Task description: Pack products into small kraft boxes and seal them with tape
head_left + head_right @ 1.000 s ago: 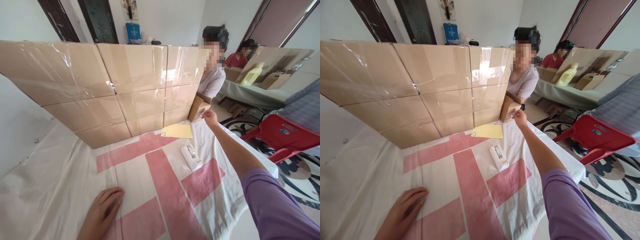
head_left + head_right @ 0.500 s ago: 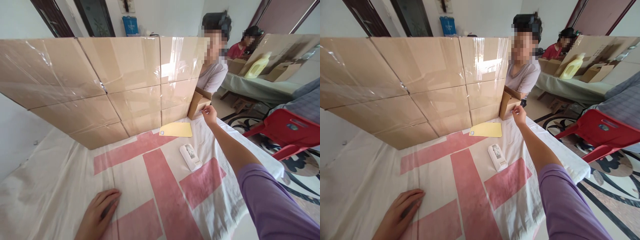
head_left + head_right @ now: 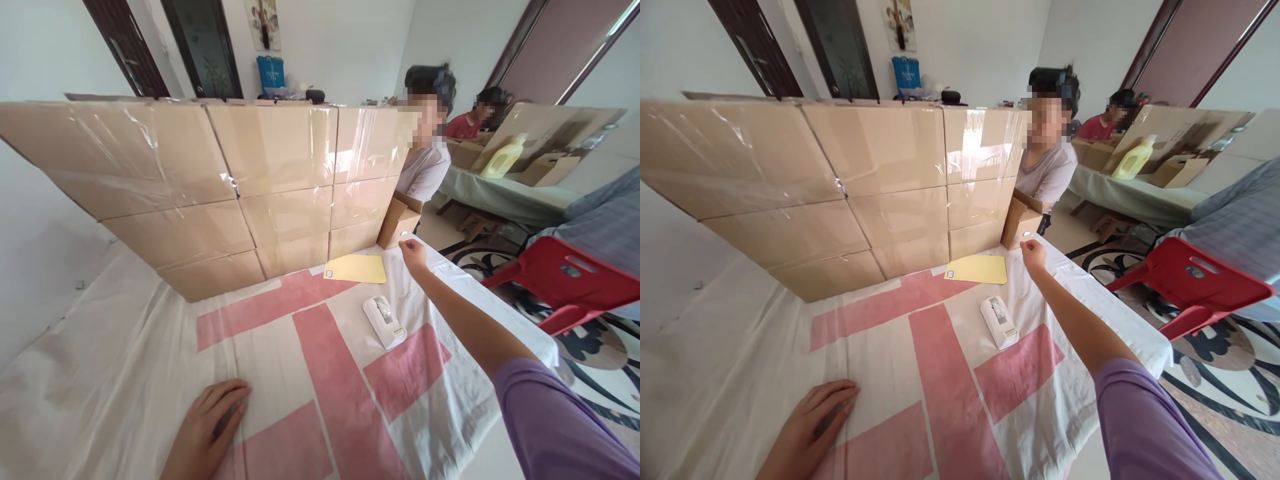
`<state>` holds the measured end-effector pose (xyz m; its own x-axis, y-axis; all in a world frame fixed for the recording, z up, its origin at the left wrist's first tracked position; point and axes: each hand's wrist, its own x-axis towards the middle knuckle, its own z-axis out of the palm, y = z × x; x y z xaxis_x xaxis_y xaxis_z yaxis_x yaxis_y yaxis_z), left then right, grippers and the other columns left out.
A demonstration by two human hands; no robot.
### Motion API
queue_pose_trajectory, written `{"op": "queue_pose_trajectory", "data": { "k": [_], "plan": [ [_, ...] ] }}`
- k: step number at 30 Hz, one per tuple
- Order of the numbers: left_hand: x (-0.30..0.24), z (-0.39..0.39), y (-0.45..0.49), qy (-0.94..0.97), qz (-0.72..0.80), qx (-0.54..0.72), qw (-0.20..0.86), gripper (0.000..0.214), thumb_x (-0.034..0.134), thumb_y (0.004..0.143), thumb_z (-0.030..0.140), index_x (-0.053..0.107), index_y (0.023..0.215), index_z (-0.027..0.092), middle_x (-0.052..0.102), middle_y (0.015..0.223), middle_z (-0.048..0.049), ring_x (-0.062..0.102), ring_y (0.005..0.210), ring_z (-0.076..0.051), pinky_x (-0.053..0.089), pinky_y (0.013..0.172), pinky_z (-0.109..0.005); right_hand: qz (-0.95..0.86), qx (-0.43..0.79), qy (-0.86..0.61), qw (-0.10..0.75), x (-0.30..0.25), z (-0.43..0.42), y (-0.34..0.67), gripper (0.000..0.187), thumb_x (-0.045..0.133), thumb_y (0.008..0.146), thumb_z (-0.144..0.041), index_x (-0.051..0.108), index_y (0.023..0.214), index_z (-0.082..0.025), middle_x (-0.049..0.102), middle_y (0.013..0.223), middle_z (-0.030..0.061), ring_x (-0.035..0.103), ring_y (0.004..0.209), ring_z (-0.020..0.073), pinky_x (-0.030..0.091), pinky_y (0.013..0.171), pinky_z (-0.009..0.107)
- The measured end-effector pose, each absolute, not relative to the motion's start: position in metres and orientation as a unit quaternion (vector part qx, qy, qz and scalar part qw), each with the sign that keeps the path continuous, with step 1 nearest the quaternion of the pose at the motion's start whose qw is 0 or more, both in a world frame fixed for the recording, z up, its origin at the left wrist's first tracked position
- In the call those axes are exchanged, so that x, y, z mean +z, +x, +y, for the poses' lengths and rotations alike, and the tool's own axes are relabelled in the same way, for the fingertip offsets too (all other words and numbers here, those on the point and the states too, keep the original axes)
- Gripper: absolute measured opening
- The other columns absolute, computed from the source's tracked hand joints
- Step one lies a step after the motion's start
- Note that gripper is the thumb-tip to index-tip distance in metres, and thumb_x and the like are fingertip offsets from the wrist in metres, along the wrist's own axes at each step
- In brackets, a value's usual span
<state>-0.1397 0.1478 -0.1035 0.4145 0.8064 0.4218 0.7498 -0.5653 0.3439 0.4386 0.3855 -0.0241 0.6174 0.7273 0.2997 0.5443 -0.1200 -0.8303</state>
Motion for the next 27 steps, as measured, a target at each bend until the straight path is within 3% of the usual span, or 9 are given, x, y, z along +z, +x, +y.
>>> {"op": "queue_pose_trajectory", "data": {
  "k": [10, 15, 18, 20, 22, 25, 27],
  "plan": [
    [-0.098, 0.145, -0.128, 0.809, 0.484, 0.303, 0.138, 0.022, 0.060, 0.095, 0.028, 0.074, 0.111, 0.031, 0.075, 0.116, -0.0029, 0.071, 0.106, -0.025, 0.060, 0.091, -0.043, -0.681, 0.274, -0.542, 0.409, 0.035, 0.345, 0.218, 0.058, 0.056, 0.083, -0.063, 0.025, 0.053, -0.025, 0.020, 0.053, -0.0061, 0.023, 0.054, 0.0097, 0.021, 0.053, 0.028],
    [-0.080, 0.134, -0.117, 0.767, 0.513, 0.324, 0.208, 0.021, 0.056, 0.092, 0.016, 0.073, 0.100, 0.025, 0.075, 0.105, -0.0053, 0.069, 0.100, -0.025, 0.056, 0.089, -0.044, -0.766, 0.372, -0.390, 0.350, 0.033, 0.326, 0.059, 0.055, 0.057, 0.086, -0.054, 0.025, 0.054, -0.023, 0.023, 0.055, -0.0064, 0.026, 0.054, 0.0089, 0.026, 0.055, 0.027],
    [-0.074, 0.127, -0.114, 0.734, 0.535, 0.362, 0.211, 0.023, 0.053, 0.091, 0.014, 0.072, 0.100, 0.024, 0.074, 0.100, -0.0060, 0.068, 0.096, -0.026, 0.054, 0.086, -0.045, -0.778, 0.411, -0.335, 0.337, 0.020, 0.319, -0.032, 0.046, 0.062, 0.084, -0.045, 0.037, 0.054, -0.022, 0.036, 0.054, -0.0057, 0.039, 0.056, 0.0107, 0.035, 0.058, 0.026],
    [-0.069, 0.122, -0.119, 0.700, 0.539, 0.417, 0.213, 0.022, 0.051, 0.092, 0.017, 0.071, 0.100, 0.023, 0.074, 0.099, -0.0067, 0.068, 0.095, -0.026, 0.053, 0.085, -0.043, -0.766, 0.437, -0.318, 0.348, 0.011, 0.320, -0.088, 0.027, 0.063, 0.084, -0.040, 0.056, 0.066, -0.021, 0.058, 0.066, -0.0014, 0.057, 0.067, 0.0148, 0.045, 0.066, 0.027],
    [-0.061, 0.123, -0.136, 0.638, 0.548, 0.489, 0.232, 0.020, 0.049, 0.095, 0.023, 0.069, 0.098, 0.023, 0.073, 0.097, -0.0065, 0.068, 0.093, -0.024, 0.053, 0.084, -0.039, -0.740, 0.462, -0.318, 0.372, 0.002, 0.328, -0.139, 0.020, 0.063, 0.085, -0.038, 0.068, 0.094, -0.021, 0.072, 0.098, 0.0060, 0.068, 0.092, 0.0197, 0.053, 0.079, 0.030],
    [-0.045, 0.146, -0.185, 0.508, 0.583, 0.584, 0.245, 0.018, 0.054, 0.093, 0.035, 0.066, 0.087, 0.023, 0.071, 0.087, -0.0042, 0.067, 0.085, -0.021, 0.053, 0.078, -0.034, -0.682, 0.485, -0.349, 0.421, -0.011, 0.353, -0.200, 0.050, 0.063, 0.086, -0.039, 0.059, 0.133, -0.021, 0.062, 0.140, 0.0146, 0.062, 0.128, 0.0252, 0.052, 0.101, 0.037],
    [-0.034, 0.181, -0.226, 0.432, 0.607, 0.630, 0.218, 0.019, 0.062, 0.085, 0.041, 0.064, 0.082, 0.023, 0.069, 0.082, -0.0033, 0.066, 0.079, -0.021, 0.053, 0.072, -0.033, -0.638, 0.489, -0.379, 0.458, -0.021, 0.376, -0.229, 0.062, 0.061, 0.087, -0.039, 0.049, 0.145, -0.019, 0.052, 0.152, 0.0175, 0.050, 0.142, 0.0279, 0.044, 0.113, 0.043]
  ]
}}
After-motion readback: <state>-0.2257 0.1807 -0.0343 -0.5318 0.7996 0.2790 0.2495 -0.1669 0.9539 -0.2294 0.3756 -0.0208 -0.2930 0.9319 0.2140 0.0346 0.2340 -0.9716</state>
